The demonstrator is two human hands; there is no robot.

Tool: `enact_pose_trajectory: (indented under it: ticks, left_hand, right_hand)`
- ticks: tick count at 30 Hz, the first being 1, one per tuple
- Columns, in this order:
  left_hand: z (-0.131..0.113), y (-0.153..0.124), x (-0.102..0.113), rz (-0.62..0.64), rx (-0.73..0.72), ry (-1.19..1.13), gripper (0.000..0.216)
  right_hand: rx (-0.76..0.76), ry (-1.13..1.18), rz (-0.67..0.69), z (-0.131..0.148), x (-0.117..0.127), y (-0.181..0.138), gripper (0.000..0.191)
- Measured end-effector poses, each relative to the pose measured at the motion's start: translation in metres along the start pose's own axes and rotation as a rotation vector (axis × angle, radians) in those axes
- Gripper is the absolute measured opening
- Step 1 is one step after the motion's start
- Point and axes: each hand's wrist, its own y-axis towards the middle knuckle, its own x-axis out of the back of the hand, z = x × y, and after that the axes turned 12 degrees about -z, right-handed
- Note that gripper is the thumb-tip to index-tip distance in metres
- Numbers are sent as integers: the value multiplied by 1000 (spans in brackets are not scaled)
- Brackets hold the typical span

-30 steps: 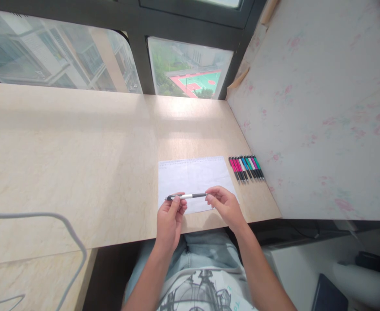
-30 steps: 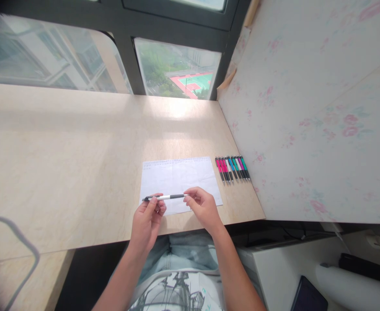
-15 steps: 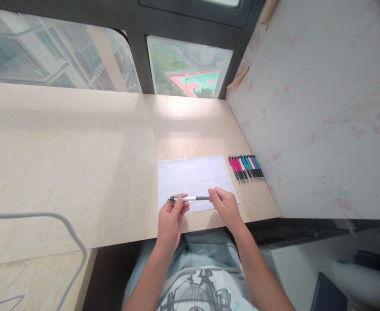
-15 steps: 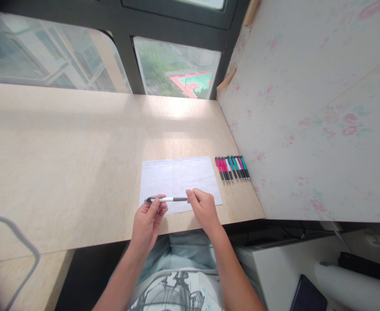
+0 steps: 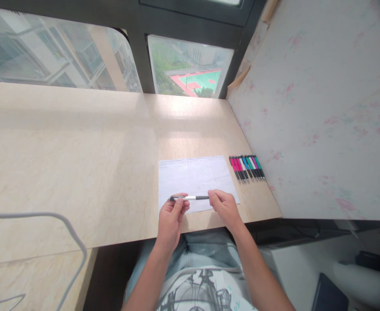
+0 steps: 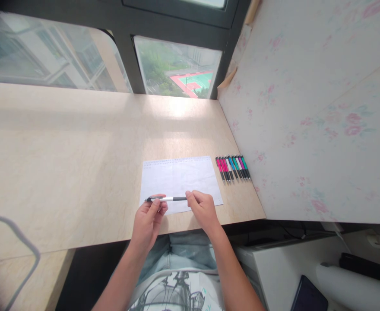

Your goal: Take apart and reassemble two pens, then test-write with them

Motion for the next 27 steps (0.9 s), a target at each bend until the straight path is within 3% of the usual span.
enact_pose_trajectory:
  ticks: [5,15,18,21,24,27]
  left_hand:
    - [0,-2,-2,-12,-20,22,30]
    - [1,-2,-2,-28,9,-48,26]
    - [0,-1,-2,-34,22,-60,25]
    - [-1,-2,-2,-25,24,-52,25]
    - [-2,-3,-3,-19,12,-26,25]
    - [-1,-3,-3,-29,10,-30,25]
  right_hand:
    - [-20,18,68,2,-1,-1,49]
    - [242,-43,74,7,4,0,21]
    - [216,3,73,5,2,0,8]
    - [124,61,64,3,-1,-1,19]
    - [50,85,81,4,-3,-1,15]
    - [107,71,51,7,-3,-1,11]
